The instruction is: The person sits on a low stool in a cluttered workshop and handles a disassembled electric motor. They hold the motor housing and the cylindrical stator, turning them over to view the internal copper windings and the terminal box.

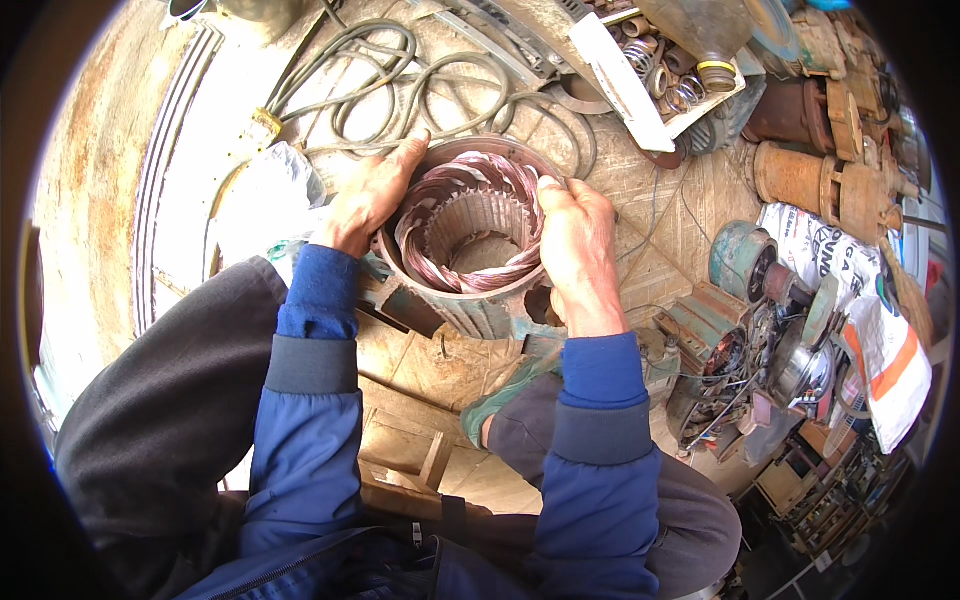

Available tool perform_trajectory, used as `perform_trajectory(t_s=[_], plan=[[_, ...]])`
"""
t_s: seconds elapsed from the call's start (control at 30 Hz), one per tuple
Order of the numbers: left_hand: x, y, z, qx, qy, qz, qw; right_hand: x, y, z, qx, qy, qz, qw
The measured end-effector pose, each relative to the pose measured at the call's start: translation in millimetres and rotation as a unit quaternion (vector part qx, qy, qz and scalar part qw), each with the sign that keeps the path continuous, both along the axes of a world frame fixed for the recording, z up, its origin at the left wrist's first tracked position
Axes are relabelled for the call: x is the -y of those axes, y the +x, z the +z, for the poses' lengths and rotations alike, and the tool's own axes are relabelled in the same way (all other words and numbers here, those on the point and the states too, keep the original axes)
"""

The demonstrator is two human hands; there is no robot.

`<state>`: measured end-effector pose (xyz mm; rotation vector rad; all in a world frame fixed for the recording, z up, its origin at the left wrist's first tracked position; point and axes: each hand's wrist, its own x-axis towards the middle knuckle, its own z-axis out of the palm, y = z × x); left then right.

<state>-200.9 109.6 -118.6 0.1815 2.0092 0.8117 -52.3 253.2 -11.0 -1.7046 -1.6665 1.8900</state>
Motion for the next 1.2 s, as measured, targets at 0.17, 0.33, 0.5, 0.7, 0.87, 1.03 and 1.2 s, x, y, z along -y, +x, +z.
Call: perform_trajectory(t_s=[0.17, 0.33, 0.5, 0.7, 0.87, 1.03, 1.2], plan=[[-7, 6, 27, -0.011, 0.029, -0.031, 0.999, -9, 5, 3, -0.001, -0.021, -0.006, 1.000], [-23, 8, 33, -0.037, -0.033, -0.080, 0.996, -26, 20, -4, -0.013, -0.056, -0.008, 0.998], [-23, 10, 25, -0.057, -0.029, -0.124, 0.990, -27, 24, -5, -0.007, -0.058, -0.011, 0.998], [-30, 21, 37, -0.079, -0.020, -0.073, 0.994, -39, 33, 0, -0.003, -0.074, 0.023, 0.997], [-39, 27, 54, -0.080, 0.005, -0.046, 0.996, -47, 46, -3, -0.020, -0.098, -0.009, 0.995], [-37, 26, 54, -0.089, -0.012, -0.058, 0.994, -40, 39, 6, 0.013, -0.072, -0.001, 0.997], [-39, 30, 53, -0.114, -0.007, -0.057, 0.992, -45, 41, 6, 0.009, -0.087, -0.004, 0.996]])
